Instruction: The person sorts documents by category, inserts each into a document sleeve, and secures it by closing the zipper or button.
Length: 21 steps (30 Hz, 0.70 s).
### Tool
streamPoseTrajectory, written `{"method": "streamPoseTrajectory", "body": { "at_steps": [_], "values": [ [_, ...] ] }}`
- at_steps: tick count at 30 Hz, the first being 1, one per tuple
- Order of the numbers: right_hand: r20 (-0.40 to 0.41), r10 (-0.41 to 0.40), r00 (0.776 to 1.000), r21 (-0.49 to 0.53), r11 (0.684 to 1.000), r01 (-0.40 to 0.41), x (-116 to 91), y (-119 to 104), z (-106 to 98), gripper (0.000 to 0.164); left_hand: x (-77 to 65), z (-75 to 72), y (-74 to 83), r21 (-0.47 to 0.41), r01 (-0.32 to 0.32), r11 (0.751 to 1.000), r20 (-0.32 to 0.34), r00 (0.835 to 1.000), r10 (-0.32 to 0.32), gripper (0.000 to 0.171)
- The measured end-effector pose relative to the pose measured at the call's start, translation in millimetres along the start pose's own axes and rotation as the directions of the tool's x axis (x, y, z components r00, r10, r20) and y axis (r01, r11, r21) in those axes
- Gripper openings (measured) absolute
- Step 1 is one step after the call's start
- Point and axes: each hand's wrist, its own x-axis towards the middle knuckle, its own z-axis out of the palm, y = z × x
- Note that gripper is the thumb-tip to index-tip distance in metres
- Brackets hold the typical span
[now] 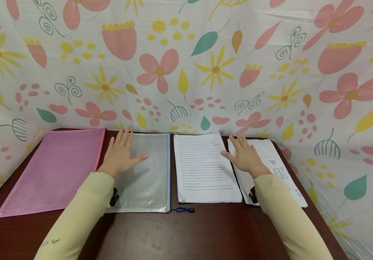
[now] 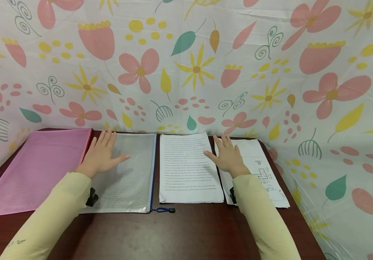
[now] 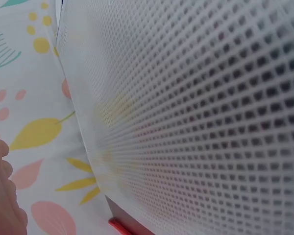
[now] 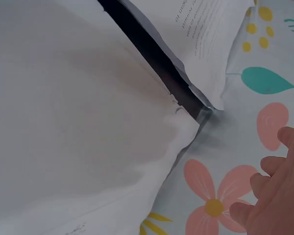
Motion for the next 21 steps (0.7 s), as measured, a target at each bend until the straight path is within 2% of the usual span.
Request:
{"method": "streamPoseTrajectory", "body": {
  "at_steps": [12,18,21],
  "values": [
    [0.012,0.011,1.0,0.075,0.997,-0.012,0.6,2.6,8.8,0.091,0.4,7.7,7.3,-0.037,-0.002,0.999,-0.011,1.0,0.002,0.107],
    [0.002,0.022,1.0,0.1,0.995,-0.023,0.3,3.5,12.7,0.09,2.4,11.5,12.7,0.002,0.004,1.0,-0.018,1.0,-0.003,0.108],
    [0.009,0.036,0.999,0.12,0.992,-0.037,-0.4,2.4,14.5,0.09,3.1,13.4,15.3,-0.006,0.006,1.0,-0.008,1.0,-0.006,0.107]
  ]
}}
